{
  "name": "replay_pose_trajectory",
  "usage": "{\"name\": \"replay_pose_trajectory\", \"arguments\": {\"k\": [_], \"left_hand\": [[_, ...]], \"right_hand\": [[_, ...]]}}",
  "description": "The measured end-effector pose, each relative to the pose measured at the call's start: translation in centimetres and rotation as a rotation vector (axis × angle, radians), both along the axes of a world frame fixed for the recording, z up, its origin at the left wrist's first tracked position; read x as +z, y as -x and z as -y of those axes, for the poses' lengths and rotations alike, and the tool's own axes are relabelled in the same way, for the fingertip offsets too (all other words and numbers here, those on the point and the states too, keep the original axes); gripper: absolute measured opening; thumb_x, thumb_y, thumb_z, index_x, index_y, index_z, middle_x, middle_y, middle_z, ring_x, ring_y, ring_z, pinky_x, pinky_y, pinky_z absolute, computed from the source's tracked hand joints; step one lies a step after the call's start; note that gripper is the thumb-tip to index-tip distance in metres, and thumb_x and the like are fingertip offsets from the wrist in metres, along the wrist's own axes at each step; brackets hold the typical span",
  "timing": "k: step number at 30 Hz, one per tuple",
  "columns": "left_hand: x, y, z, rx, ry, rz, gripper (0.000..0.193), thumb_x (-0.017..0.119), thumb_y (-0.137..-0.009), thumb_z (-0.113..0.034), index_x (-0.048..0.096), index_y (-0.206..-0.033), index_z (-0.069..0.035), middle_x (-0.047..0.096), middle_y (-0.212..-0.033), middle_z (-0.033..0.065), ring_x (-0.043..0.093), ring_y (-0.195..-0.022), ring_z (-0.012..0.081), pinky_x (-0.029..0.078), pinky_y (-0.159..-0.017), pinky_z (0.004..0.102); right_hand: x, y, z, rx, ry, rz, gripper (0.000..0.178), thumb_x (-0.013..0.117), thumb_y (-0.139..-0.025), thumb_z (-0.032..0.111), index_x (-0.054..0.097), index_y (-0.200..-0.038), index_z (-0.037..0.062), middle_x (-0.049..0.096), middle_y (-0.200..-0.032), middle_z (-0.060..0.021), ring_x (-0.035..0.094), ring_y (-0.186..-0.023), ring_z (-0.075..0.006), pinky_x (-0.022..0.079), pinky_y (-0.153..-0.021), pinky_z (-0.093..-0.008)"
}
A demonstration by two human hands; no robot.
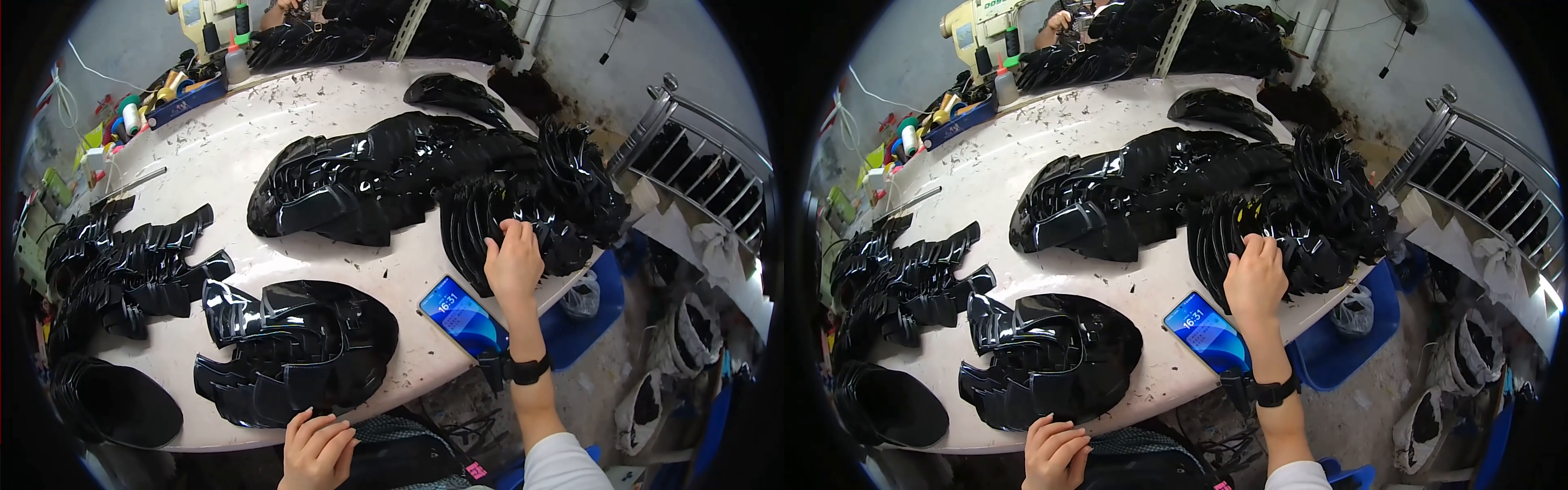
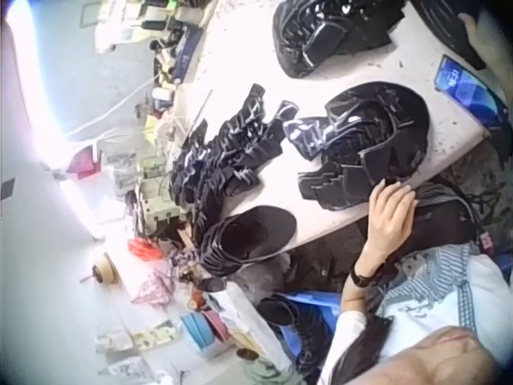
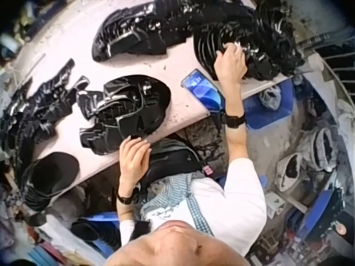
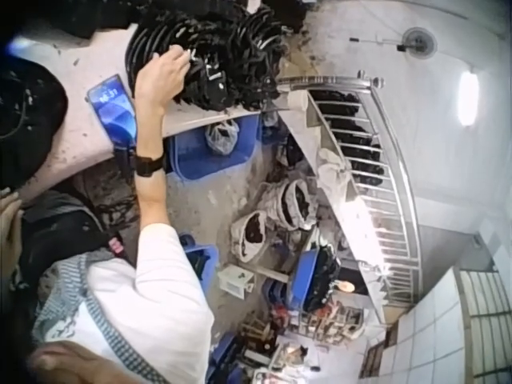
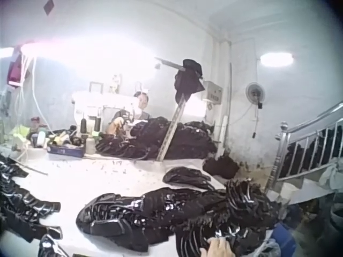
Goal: The recorder is assembling and organizing black patent leather shoe components at a workstation.
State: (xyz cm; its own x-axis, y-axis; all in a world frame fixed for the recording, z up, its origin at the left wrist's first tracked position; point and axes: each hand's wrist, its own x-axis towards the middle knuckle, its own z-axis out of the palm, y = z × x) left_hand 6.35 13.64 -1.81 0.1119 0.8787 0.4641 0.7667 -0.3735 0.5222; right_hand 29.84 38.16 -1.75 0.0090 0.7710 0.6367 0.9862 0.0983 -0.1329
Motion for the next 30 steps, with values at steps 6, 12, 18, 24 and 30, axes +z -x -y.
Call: {"name": "replay_pose_trajectory", "arguments": {"k": [6, 12, 18, 24, 30], "left_hand": [[-0.4, -0.2, 0.1, -0.023, 0.026, -0.005, 0.013, 0.063, -0.069, -0.001, 0.060, -0.081, -0.002, 0.060, -0.086, 0.0080, 0.056, -0.088, 0.0242, 0.041, -0.085, 0.0421], [-0.3, -0.5, 0.0, -0.042, 0.035, 0.006, 0.013, 0.063, -0.069, -0.001, 0.060, -0.082, -0.002, 0.060, -0.087, 0.0080, 0.056, -0.088, 0.0241, 0.041, -0.086, 0.0419], [-0.3, -0.2, 0.0, -0.045, 0.047, -0.003, 0.014, 0.062, -0.069, -0.001, 0.060, -0.083, -0.002, 0.060, -0.087, 0.0081, 0.056, -0.088, 0.0239, 0.041, -0.085, 0.0416], [-0.2, -0.2, 0.3, -0.030, 0.043, 0.001, 0.013, 0.062, -0.069, 0.000, 0.060, -0.082, -0.003, 0.060, -0.087, 0.0078, 0.057, -0.087, 0.0237, 0.041, -0.085, 0.0415], [0.7, 0.2, 1.2, 0.023, 0.068, 0.197, 0.032, 0.064, -0.070, -0.004, 0.055, -0.100, 0.000, 0.058, -0.099, 0.0138, 0.055, -0.094, 0.0292, 0.040, -0.087, 0.0402]], "right_hand": [[-0.3, -0.8, 0.2, 0.100, 0.084, 0.097, 0.020, 0.067, -0.067, 0.017, 0.055, -0.079, 0.0081, 0.048, -0.082, -0.0057, 0.050, -0.080, -0.0236, 0.044, -0.065, -0.0333], [-0.8, -1.8, -0.3, 0.149, 0.051, 0.015, 0.013, 0.065, -0.067, 0.015, 0.056, -0.075, 0.0086, 0.050, -0.076, -0.0028, 0.050, -0.076, -0.0207, 0.043, -0.062, -0.0330], [-0.4, -2.0, -0.2, 0.209, 0.084, -0.247, 0.012, 0.064, -0.069, 0.014, 0.055, -0.074, 0.0067, 0.053, -0.072, -0.0043, 0.051, -0.072, -0.0215, 0.043, -0.062, -0.0339], [1.8, -3.9, 0.4, 0.488, 0.183, -1.295, 0.017, 0.056, -0.080, 0.006, 0.050, -0.094, -0.0015, 0.050, -0.075, 0.0017, 0.045, -0.067, -0.0045, 0.038, -0.062, -0.0202], [4.3, -2.5, 8.3, 0.818, 0.155, -1.303, 0.023, 0.057, -0.076, 0.010, 0.049, -0.095, -0.0016, 0.052, -0.085, -0.0025, 0.048, -0.068, -0.0067, 0.039, -0.064, -0.0211]]}}
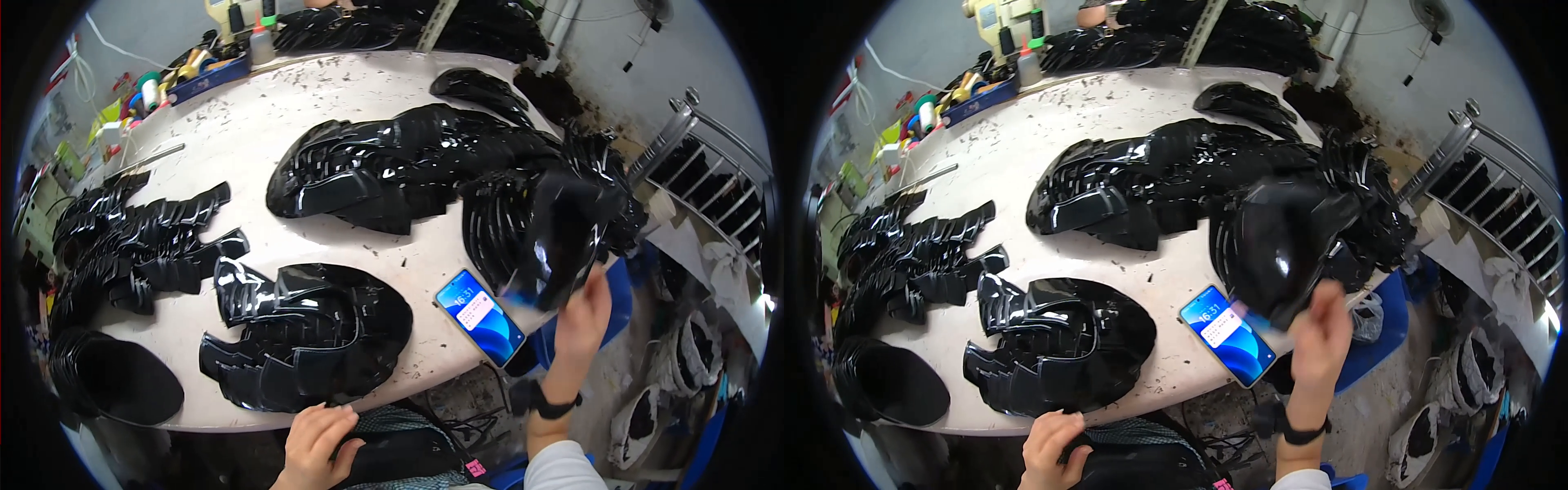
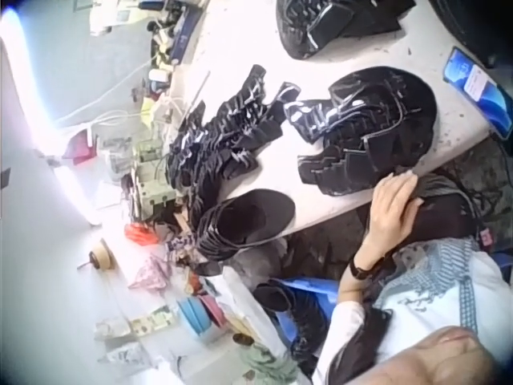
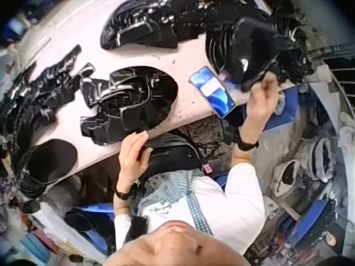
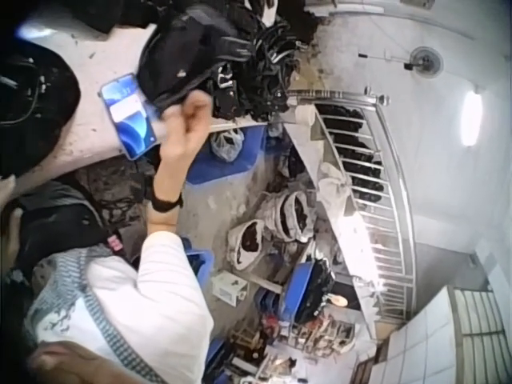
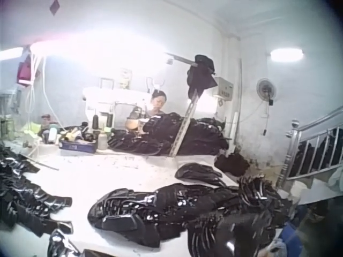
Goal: The recorder is assembling and organizing black patent leather shoe components at a workstation.
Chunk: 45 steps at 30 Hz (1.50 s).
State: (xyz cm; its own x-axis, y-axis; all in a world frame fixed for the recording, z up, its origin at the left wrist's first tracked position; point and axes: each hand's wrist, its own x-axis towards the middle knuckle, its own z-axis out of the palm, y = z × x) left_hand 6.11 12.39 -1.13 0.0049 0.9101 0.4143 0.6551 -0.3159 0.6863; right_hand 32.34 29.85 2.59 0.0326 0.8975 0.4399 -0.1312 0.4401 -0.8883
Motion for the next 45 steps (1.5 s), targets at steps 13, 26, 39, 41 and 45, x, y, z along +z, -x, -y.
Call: {"name": "replay_pose_trajectory", "arguments": {"k": [13, 26, 39, 41, 45], "left_hand": [[-0.2, 1.4, 2.2, -0.159, 0.284, 1.234, 0.048, 0.065, -0.077, -0.008, 0.038, -0.117, -0.001, 0.046, -0.112, 0.0085, 0.044, -0.104, 0.0140, 0.035, -0.089, 0.0278], [-0.8, 1.8, 3.2, 0.047, 0.017, 0.651, 0.042, 0.066, -0.074, -0.017, 0.054, -0.112, -0.005, 0.030, -0.126, 0.0150, 0.042, -0.107, 0.0261, 0.037, -0.088, 0.0373], [1.2, 5.0, 5.5, -0.284, 0.299, 0.632, 0.021, 0.065, -0.068, -0.001, 0.056, -0.087, 0.001, 0.053, -0.076, 0.0077, 0.054, -0.061, 0.0178, 0.043, -0.053, 0.0256], [1.7, 5.8, 4.9, -0.293, 0.353, 0.650, 0.024, 0.065, -0.069, -0.002, 0.055, -0.091, 0.001, 0.053, -0.080, 0.0070, 0.054, -0.065, 0.0198, 0.045, -0.059, 0.0260], [0.4, 5.7, 5.9, -0.329, 0.434, 0.674, 0.024, 0.062, -0.075, -0.009, 0.054, -0.095, 0.001, 0.058, -0.086, 0.0102, 0.058, -0.072, 0.0208, 0.046, -0.064, 0.0246]], "right_hand": [[-3.9, 11.6, 8.7, 1.134, 0.071, 0.496, 0.020, 0.064, -0.071, 0.002, 0.057, -0.089, 0.0004, 0.062, -0.075, -0.0098, 0.061, -0.064, -0.0161, 0.047, -0.057, -0.0249], [-4.9, 15.7, 10.2, 0.898, -0.177, 0.221, 0.025, 0.067, -0.064, 0.003, 0.050, -0.082, 0.0045, 0.059, -0.083, -0.0086, 0.055, -0.080, -0.0255, 0.044, -0.069, -0.0333], [-0.8, 12.9, 10.1, 1.247, -0.033, 0.552, 0.018, 0.062, -0.067, -0.001, 0.051, -0.082, -0.0002, 0.059, -0.077, -0.0130, 0.058, -0.058, -0.0202, 0.045, -0.050, -0.0244], [0.4, 13.9, 8.7, 1.283, 0.039, 0.752, 0.016, 0.063, -0.067, 0.000, 0.055, -0.081, 0.0013, 0.059, -0.079, -0.0110, 0.058, -0.060, -0.0209, 0.046, -0.053, -0.0254], [-0.3, 17.2, 3.7, 1.035, -0.290, 0.754, 0.028, 0.068, -0.065, 0.008, 0.058, -0.090, 0.0027, 0.059, -0.088, -0.0097, 0.057, -0.082, -0.0255, 0.046, -0.074, -0.0322]]}}
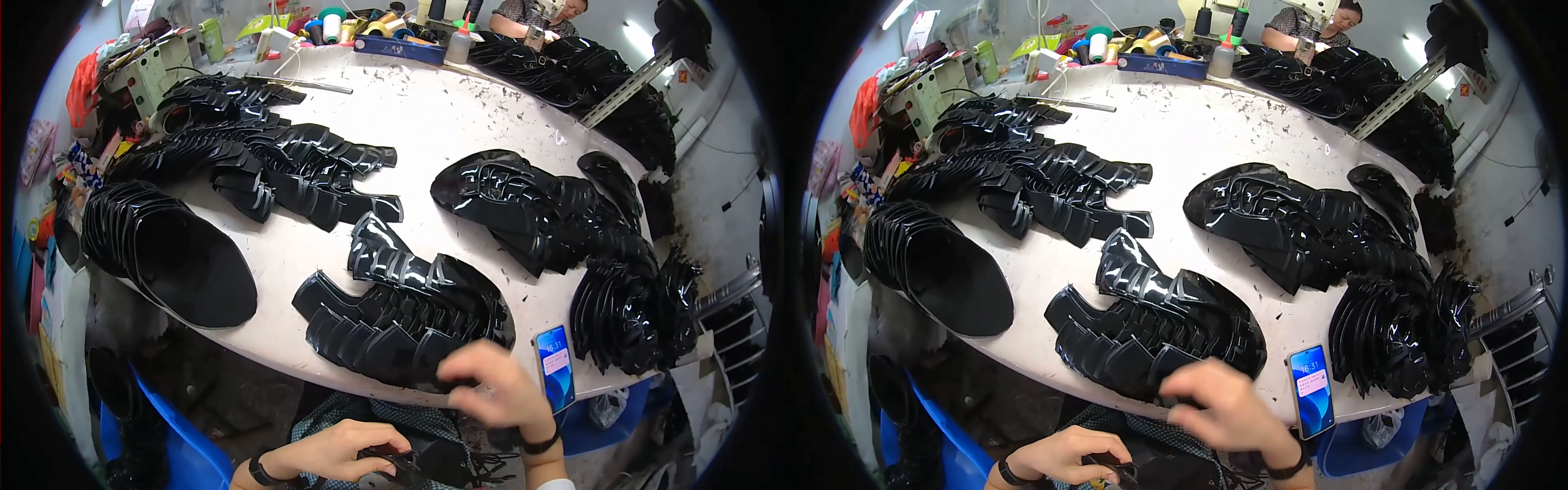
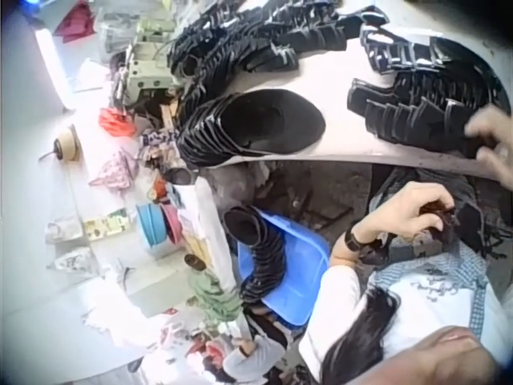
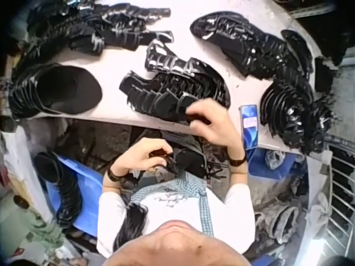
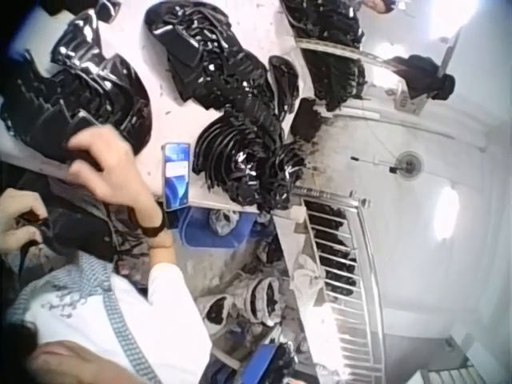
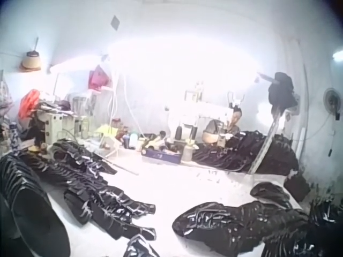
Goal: The recorder is assembling and organizing black patent leather shoe components at a workstation.
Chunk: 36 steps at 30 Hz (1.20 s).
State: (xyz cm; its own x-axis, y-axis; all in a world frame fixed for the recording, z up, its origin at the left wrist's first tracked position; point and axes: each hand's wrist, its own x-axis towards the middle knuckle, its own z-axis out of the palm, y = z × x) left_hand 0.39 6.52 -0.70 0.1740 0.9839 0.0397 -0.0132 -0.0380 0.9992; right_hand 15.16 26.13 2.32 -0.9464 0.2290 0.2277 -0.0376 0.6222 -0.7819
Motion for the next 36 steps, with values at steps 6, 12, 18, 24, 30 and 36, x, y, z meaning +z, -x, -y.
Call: {"name": "replay_pose_trajectory", "arguments": {"k": [6, 12, 18, 24, 30, 36], "left_hand": [[1.2, -0.5, -1.1, -0.049, 0.021, 0.239, 0.019, 0.069, -0.069, -0.003, 0.056, -0.082, 0.000, 0.063, -0.069, 0.0084, 0.060, -0.056, 0.0127, 0.046, -0.050, 0.0218], [-1.8, -3.2, -0.7, -0.036, 0.335, 0.688, 0.021, 0.070, -0.062, 0.004, 0.057, -0.077, -0.001, 0.063, -0.069, 0.0081, 0.055, -0.052, 0.0089, 0.042, -0.044, 0.0200], [-1.0, 0.5, -0.1, 0.027, 0.216, 0.456, 0.013, 0.067, -0.072, -0.005, 0.062, -0.084, -0.001, 0.064, -0.069, 0.0049, 0.058, -0.061, 0.0064, 0.043, -0.055, 0.0166], [0.7, 2.0, -1.0, 0.238, 0.141, 0.032, 0.020, 0.051, -0.081, -0.006, 0.059, -0.098, 0.002, 0.063, -0.080, 0.0076, 0.060, -0.069, 0.0109, 0.046, -0.064, 0.0203], [1.5, 1.0, -1.6, 0.101, 0.233, -0.012, 0.037, 0.051, -0.085, -0.014, 0.042, -0.119, -0.003, 0.049, -0.056, 0.0075, 0.048, -0.048, 0.0148, 0.035, -0.049, 0.0263], [1.9, 0.8, -2.0, 0.073, 0.186, -0.056, 0.040, 0.053, -0.084, -0.017, 0.040, -0.119, -0.001, 0.049, -0.054, 0.0090, 0.048, -0.045, 0.0192, 0.035, -0.046, 0.0272]], "right_hand": [[-6.1, 4.3, -8.7, -0.429, -0.428, 0.198, 0.061, 0.074, -0.060, 0.030, 0.050, -0.108, 0.0025, 0.053, -0.106, -0.0154, 0.047, -0.100, -0.0315, 0.035, -0.087, -0.0371], [-3.9, 4.1, -7.0, -0.635, -0.438, -0.016, 0.067, 0.080, -0.051, 0.023, 0.049, -0.108, 0.0055, 0.049, -0.088, -0.0118, 0.049, -0.087, -0.0291, 0.040, -0.076, -0.0364], [2.1, 0.5, -3.5, -0.423, -0.531, -0.116, 0.073, 0.082, -0.037, 0.040, 0.058, -0.097, 0.0066, 0.049, -0.069, -0.0058, 0.052, -0.057, -0.0185, 0.043, -0.049, -0.0276], [0.6, 0.4, 0.2, -0.024, -0.308, 0.055, 0.015, 0.066, -0.071, 0.019, 0.060, -0.080, 0.0089, 0.049, -0.064, -0.0026, 0.050, -0.049, -0.0187, 0.039, -0.045, -0.0272], [0.0, 1.4, 1.5, 0.110, -0.221, 0.025, 0.007, 0.064, -0.071, 0.013, 0.058, -0.073, 0.0087, 0.050, -0.062, -0.0006, 0.049, -0.046, -0.0160, 0.038, -0.044, -0.0251], [-0.1, 1.4, 1.9, 0.145, -0.187, 0.028, 0.006, 0.064, -0.072, 0.013, 0.059, -0.073, 0.0096, 0.049, -0.061, 0.0000, 0.048, -0.044, -0.0160, 0.037, -0.042, -0.0253]]}}
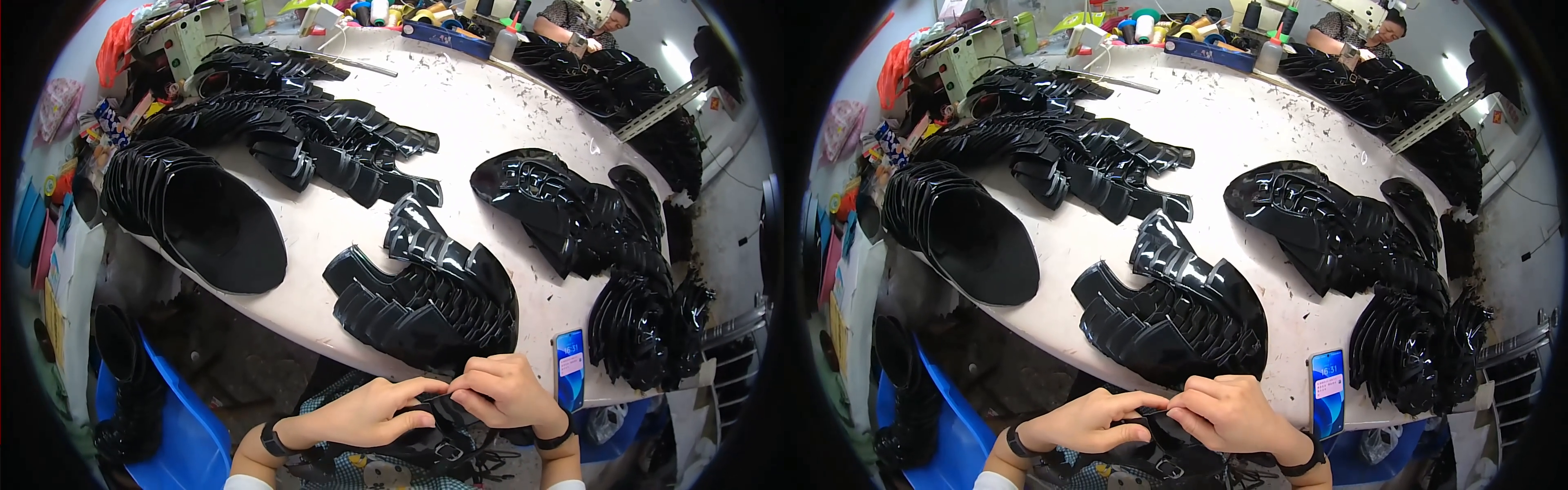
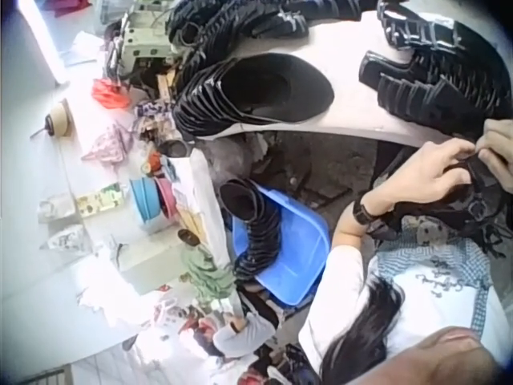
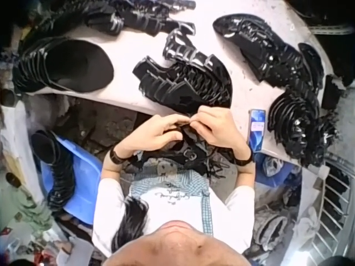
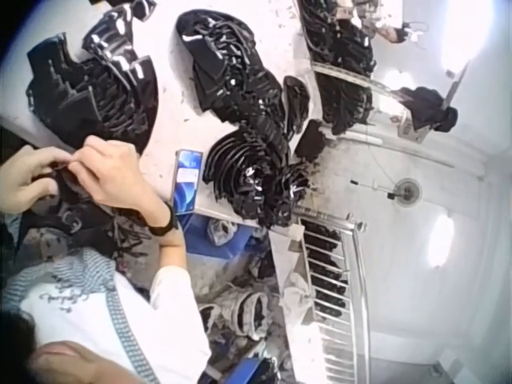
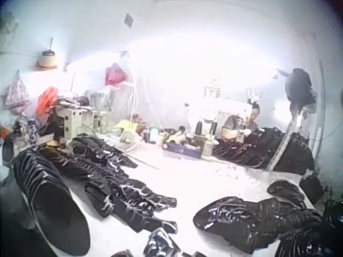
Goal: The recorder is assembling and organizing black patent leather shoe components at a workstation.
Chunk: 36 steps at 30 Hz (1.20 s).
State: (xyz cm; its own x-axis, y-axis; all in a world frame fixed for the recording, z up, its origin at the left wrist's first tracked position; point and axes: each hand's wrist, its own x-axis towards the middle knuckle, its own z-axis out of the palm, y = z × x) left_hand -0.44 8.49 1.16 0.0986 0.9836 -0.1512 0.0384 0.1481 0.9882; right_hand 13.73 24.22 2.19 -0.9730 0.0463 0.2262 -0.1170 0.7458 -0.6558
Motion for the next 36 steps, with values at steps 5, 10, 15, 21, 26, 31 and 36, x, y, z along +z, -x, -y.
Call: {"name": "replay_pose_trajectory", "arguments": {"k": [5, 10, 15, 21, 26, 31, 36], "left_hand": [[-0.6, -0.2, -0.1, 0.011, -0.020, -0.033, 0.032, 0.054, -0.084, -0.019, 0.048, -0.109, 0.000, 0.053, -0.057, 0.0113, 0.051, -0.046, 0.0230, 0.036, -0.046, 0.0287], [-1.0, -0.7, -0.2, -0.012, -0.092, -0.124, 0.018, 0.056, -0.082, -0.017, 0.060, -0.087, -0.001, 0.053, -0.056, 0.0132, 0.050, -0.045, 0.0220, 0.038, -0.045, 0.0262], [-2.2, -1.5, 0.3, 0.274, -0.149, -0.018, 0.014, 0.059, -0.080, -0.013, 0.061, -0.086, 0.000, 0.054, -0.055, 0.0098, 0.049, -0.045, 0.0136, 0.038, -0.045, 0.0236], [-3.2, -1.9, 0.5, 0.518, -0.038, 0.012, 0.016, 0.058, -0.082, -0.013, 0.060, -0.084, 0.002, 0.054, -0.056, 0.0039, 0.046, -0.049, 0.0046, 0.035, -0.045, 0.0194], [-3.6, -3.0, 0.2, 0.561, -0.044, -0.029, 0.016, 0.058, -0.082, -0.014, 0.060, -0.082, 0.002, 0.054, -0.055, 0.0036, 0.045, -0.048, 0.0040, 0.035, -0.044, 0.0194], [-4.8, -3.5, 0.5, 0.589, -0.012, 0.020, 0.017, 0.057, -0.082, -0.014, 0.059, -0.078, 0.002, 0.053, -0.054, 0.0034, 0.044, -0.048, 0.0040, 0.035, -0.044, 0.0200], [-4.0, -3.7, 0.1, 0.590, -0.017, -0.058, 0.018, 0.056, -0.083, -0.015, 0.058, -0.076, 0.002, 0.051, -0.052, 0.0027, 0.041, -0.047, 0.0038, 0.033, -0.043, 0.0200]], "right_hand": [[0.4, 0.0, 0.0, 0.029, -0.004, 0.003, 0.007, 0.064, -0.071, 0.014, 0.059, -0.072, 0.0096, 0.048, -0.060, 0.0002, 0.048, -0.045, -0.0154, 0.037, -0.042, -0.0253], [1.7, -0.5, 0.1, 0.048, -0.050, 0.051, 0.009, 0.067, -0.065, 0.013, 0.060, -0.071, 0.0097, 0.049, -0.058, -0.0014, 0.048, -0.047, -0.0166, 0.037, -0.044, -0.0252], [3.9, -0.7, 0.7, -0.395, -0.574, -0.360, 0.035, 0.071, -0.067, 0.031, 0.057, -0.090, 0.0087, 0.054, -0.078, -0.0058, 0.054, -0.071, -0.0224, 0.043, -0.058, -0.0289], [-0.2, -3.9, 5.0, -0.518, 0.241, -0.053, 0.047, 0.068, -0.071, 0.040, 0.052, -0.087, -0.0005, 0.054, -0.079, -0.0107, 0.054, -0.060, -0.0159, 0.043, -0.054, -0.0210], [-3.1, -3.6, 5.8, -0.648, 0.442, 0.001, 0.027, 0.072, -0.069, 0.019, 0.054, -0.079, 0.0031, 0.056, -0.074, -0.0076, 0.054, -0.063, -0.0181, 0.044, -0.058, -0.0279], [-3.9, -3.7, 6.0, -0.552, 0.252, -0.239, 0.022, 0.071, -0.065, 0.010, 0.051, -0.074, 0.0059, 0.056, -0.074, -0.0053, 0.047, -0.067, -0.0185, 0.037, -0.063, -0.0277], [-5.7, -4.0, 5.4, -0.532, 0.522, -0.169, 0.021, 0.066, -0.067, 0.005, 0.046, -0.075, 0.0045, 0.052, -0.082, -0.0083, 0.044, -0.078, -0.0182, 0.035, -0.072, -0.0265]]}}
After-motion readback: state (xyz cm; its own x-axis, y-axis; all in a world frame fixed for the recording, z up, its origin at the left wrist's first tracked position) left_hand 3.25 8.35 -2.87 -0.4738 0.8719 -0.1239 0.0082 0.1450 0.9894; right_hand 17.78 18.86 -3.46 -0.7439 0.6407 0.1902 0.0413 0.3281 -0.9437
